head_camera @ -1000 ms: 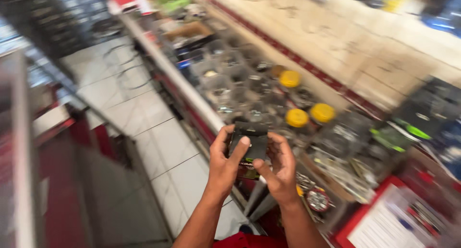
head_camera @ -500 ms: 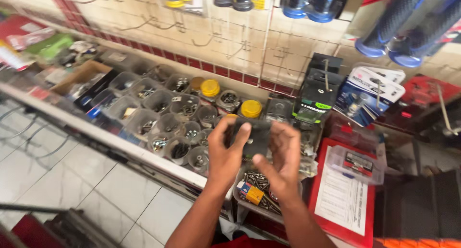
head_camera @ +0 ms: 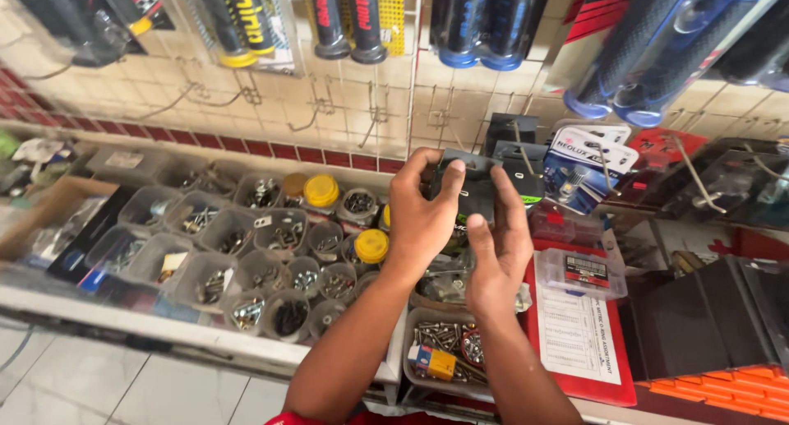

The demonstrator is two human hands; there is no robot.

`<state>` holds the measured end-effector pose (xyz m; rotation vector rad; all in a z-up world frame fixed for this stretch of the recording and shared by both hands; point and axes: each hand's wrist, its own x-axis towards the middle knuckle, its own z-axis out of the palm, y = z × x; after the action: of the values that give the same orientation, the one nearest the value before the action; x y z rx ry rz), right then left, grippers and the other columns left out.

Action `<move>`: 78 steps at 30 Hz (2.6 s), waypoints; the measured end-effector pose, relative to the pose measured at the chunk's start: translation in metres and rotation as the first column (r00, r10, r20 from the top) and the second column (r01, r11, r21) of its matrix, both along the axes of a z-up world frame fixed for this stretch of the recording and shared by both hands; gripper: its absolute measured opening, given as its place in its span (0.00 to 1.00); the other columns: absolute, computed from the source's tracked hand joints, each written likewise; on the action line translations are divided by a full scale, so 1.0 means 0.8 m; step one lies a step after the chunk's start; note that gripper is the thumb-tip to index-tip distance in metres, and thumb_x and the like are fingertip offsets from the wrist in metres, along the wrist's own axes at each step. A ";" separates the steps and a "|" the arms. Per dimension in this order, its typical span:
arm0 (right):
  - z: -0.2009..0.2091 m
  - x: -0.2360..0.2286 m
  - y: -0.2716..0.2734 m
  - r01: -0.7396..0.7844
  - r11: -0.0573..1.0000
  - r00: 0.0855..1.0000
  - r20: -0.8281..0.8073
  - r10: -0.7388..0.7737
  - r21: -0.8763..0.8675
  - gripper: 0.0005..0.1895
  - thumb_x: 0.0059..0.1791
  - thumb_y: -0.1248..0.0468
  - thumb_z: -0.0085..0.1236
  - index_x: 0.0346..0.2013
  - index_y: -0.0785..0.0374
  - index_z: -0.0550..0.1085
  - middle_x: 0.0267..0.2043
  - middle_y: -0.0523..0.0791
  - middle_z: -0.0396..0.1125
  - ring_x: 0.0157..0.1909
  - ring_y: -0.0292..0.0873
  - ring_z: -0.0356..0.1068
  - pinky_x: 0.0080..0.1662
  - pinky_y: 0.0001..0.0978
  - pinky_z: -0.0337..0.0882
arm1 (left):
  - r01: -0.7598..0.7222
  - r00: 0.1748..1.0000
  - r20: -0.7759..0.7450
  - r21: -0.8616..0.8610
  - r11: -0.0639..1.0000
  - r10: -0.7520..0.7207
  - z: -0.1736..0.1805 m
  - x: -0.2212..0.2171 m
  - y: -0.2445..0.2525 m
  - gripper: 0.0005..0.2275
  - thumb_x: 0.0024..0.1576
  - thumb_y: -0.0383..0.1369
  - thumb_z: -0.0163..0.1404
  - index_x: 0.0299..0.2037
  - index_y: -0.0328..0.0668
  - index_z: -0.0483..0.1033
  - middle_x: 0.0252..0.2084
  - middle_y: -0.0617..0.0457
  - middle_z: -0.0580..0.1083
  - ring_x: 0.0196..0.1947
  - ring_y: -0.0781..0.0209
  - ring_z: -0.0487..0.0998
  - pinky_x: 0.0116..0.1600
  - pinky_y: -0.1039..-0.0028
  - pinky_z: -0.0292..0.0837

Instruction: The person organizes various boxed and packaged items on a store counter and shelves, picking them up and placing them in different spots.

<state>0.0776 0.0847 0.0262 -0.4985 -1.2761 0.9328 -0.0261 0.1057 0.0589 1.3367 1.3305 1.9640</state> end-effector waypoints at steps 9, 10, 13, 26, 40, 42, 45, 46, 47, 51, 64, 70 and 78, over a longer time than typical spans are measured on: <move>-0.008 -0.020 0.024 0.081 0.994 0.991 0.110 -0.072 -0.076 0.32 0.55 0.70 0.50 0.74 0.65 0.58 0.70 0.53 0.62 0.66 0.44 0.64 0.64 0.34 0.65 | -0.037 0.999 -0.017 0.035 0.999 0.038 -0.018 -0.012 0.039 0.07 0.58 0.30 0.56 0.38 0.33 0.75 0.28 0.50 0.76 0.28 0.64 0.76 0.35 0.71 0.72; -0.008 -0.020 0.026 0.112 0.994 0.979 0.173 -0.112 0.009 0.32 0.54 0.71 0.50 0.75 0.66 0.57 0.74 0.55 0.57 0.71 0.47 0.59 0.68 0.36 0.61 | -0.034 0.999 0.005 0.024 0.999 0.034 -0.022 -0.016 0.045 0.07 0.58 0.30 0.56 0.38 0.33 0.75 0.28 0.50 0.76 0.28 0.64 0.76 0.35 0.71 0.72; -0.007 -0.025 0.030 0.157 0.968 0.921 0.325 -0.216 0.196 0.33 0.53 0.73 0.49 0.74 0.69 0.56 0.81 0.58 0.45 0.81 0.53 0.48 0.74 0.40 0.53 | -0.067 0.998 0.018 0.049 0.997 0.066 -0.033 -0.027 0.070 0.07 0.58 0.30 0.55 0.39 0.33 0.75 0.29 0.49 0.77 0.29 0.63 0.77 0.36 0.70 0.73; 0.003 -0.037 0.043 0.224 0.910 0.789 0.483 -0.380 0.349 0.33 0.53 0.70 0.55 0.72 0.70 0.58 0.76 0.60 0.55 0.80 0.61 0.52 0.75 0.46 0.53 | -0.374 0.910 -0.126 0.159 0.913 0.395 -0.060 -0.049 0.155 0.07 0.57 0.32 0.58 0.37 0.36 0.76 0.36 0.45 0.76 0.37 0.48 0.78 0.44 0.61 0.73; -0.004 -0.029 0.032 0.219 0.923 0.789 0.499 -0.358 0.315 0.34 0.52 0.69 0.57 0.71 0.72 0.58 0.72 0.60 0.59 0.73 0.62 0.61 0.68 0.44 0.64 | -0.445 0.888 -0.094 0.061 0.893 0.449 -0.049 -0.048 0.149 0.13 0.53 0.34 0.63 0.37 0.36 0.72 0.35 0.46 0.76 0.34 0.51 0.78 0.42 0.63 0.74; -0.001 -0.031 0.027 0.226 0.904 0.775 0.495 -0.392 0.362 0.34 0.52 0.70 0.57 0.72 0.71 0.58 0.73 0.60 0.59 0.75 0.62 0.60 0.71 0.46 0.62 | -0.433 0.895 -0.098 0.043 0.900 0.435 -0.050 -0.050 0.147 0.13 0.53 0.35 0.64 0.37 0.37 0.73 0.35 0.47 0.76 0.34 0.52 0.79 0.42 0.63 0.74; 0.003 -0.030 0.021 0.221 0.905 0.744 0.537 -0.398 0.364 0.35 0.51 0.70 0.58 0.72 0.70 0.57 0.72 0.61 0.59 0.74 0.62 0.60 0.68 0.47 0.63 | -0.427 0.894 -0.121 0.066 0.902 0.432 -0.051 -0.053 0.145 0.13 0.54 0.35 0.63 0.38 0.37 0.73 0.35 0.47 0.76 0.35 0.52 0.79 0.43 0.64 0.74; 0.003 -0.027 0.019 0.231 0.905 0.760 0.514 -0.397 0.357 0.34 0.52 0.70 0.58 0.71 0.70 0.59 0.70 0.60 0.61 0.70 0.59 0.63 0.66 0.44 0.66 | -0.418 0.896 -0.122 0.098 0.903 0.427 -0.051 -0.054 0.143 0.13 0.54 0.35 0.63 0.39 0.36 0.73 0.36 0.47 0.76 0.35 0.52 0.79 0.43 0.64 0.75; 0.002 -0.022 0.015 0.241 0.905 0.775 0.491 -0.396 0.349 0.32 0.52 0.70 0.58 0.70 0.71 0.61 0.68 0.59 0.63 0.67 0.56 0.67 0.64 0.42 0.68 | -0.408 0.898 -0.122 0.129 0.904 0.423 -0.050 -0.054 0.140 0.13 0.55 0.35 0.62 0.39 0.36 0.73 0.37 0.47 0.76 0.36 0.52 0.79 0.44 0.64 0.75; -0.022 0.025 0.007 0.502 0.825 0.719 0.406 -0.564 0.259 0.17 0.51 0.70 0.59 0.56 0.65 0.77 0.51 0.48 0.76 0.41 0.38 0.73 0.41 0.29 0.70 | -0.372 0.903 -0.144 0.209 0.904 0.404 -0.045 -0.052 0.123 0.13 0.59 0.35 0.61 0.44 0.35 0.72 0.39 0.46 0.74 0.40 0.50 0.77 0.48 0.63 0.73; -0.052 0.141 0.133 0.640 0.544 0.314 0.462 -0.830 0.543 0.36 0.47 0.64 0.72 0.66 0.71 0.65 0.65 0.60 0.65 0.66 0.63 0.65 0.66 0.50 0.65 | -0.251 0.876 -0.294 0.400 0.882 0.383 -0.069 0.048 0.019 0.20 0.63 0.37 0.56 0.59 0.35 0.63 0.56 0.40 0.67 0.57 0.45 0.69 0.63 0.55 0.64; -0.052 0.138 0.137 0.639 0.596 0.374 0.481 -0.793 0.486 0.47 0.44 0.62 0.74 0.71 0.70 0.58 0.67 0.61 0.61 0.67 0.64 0.63 0.64 0.51 0.65 | -0.183 0.763 -0.560 0.291 0.939 0.322 -0.069 0.099 0.025 0.35 0.54 0.42 0.63 0.67 0.35 0.58 0.65 0.28 0.61 0.64 0.31 0.64 0.66 0.47 0.59; -0.050 0.137 0.136 0.668 0.557 0.324 0.480 -0.815 0.494 0.51 0.43 0.61 0.76 0.73 0.67 0.55 0.65 0.60 0.60 0.65 0.65 0.63 0.61 0.51 0.67 | -0.190 0.783 -0.551 0.230 0.954 0.289 -0.066 0.102 0.049 0.35 0.52 0.35 0.65 0.68 0.38 0.59 0.71 0.30 0.59 0.68 0.30 0.65 0.68 0.49 0.67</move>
<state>0.1869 0.1937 -0.0138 -1.2218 -1.5099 -0.2667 0.0557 0.1448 0.0060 2.0590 1.7101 1.9289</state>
